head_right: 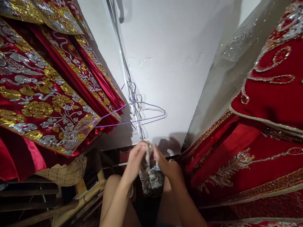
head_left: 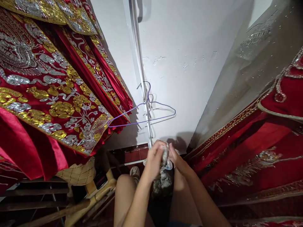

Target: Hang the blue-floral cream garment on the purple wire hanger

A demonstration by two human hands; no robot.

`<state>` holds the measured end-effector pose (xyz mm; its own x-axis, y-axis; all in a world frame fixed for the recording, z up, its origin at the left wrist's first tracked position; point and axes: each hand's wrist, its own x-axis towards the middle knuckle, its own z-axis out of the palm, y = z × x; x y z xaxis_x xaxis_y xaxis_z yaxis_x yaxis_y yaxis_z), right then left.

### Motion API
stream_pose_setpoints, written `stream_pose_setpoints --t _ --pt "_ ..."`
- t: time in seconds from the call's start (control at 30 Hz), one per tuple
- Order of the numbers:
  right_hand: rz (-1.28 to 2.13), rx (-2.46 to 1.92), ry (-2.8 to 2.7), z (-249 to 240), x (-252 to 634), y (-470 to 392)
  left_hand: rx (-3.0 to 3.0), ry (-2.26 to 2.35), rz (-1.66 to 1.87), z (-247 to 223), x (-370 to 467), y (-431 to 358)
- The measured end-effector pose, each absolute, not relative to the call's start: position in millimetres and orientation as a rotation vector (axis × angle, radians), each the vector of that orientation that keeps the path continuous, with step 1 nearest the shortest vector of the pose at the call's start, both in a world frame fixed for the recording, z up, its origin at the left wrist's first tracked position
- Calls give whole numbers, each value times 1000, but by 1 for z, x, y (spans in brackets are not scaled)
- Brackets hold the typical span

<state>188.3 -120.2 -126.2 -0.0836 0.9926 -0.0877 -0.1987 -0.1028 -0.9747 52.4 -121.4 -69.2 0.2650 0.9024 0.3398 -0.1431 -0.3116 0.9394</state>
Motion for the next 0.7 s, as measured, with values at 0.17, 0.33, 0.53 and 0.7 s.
stream_pose_setpoints --t 0.17,0.33,0.53,0.7 --pt "1663 -949 -974 -95 177 -122 1934 893 1212 -51 45 -139" --pt "1874 -924 -1608 -52 201 -121 1921 917 903 -61 2 -125" --pt "919 -1188 -1842 -33 213 -65 1993 1047 428 -84 -40 -137" --pt "696 -1212 -1625 -59 204 -17 2110 1412 391 -58 -78 -128"
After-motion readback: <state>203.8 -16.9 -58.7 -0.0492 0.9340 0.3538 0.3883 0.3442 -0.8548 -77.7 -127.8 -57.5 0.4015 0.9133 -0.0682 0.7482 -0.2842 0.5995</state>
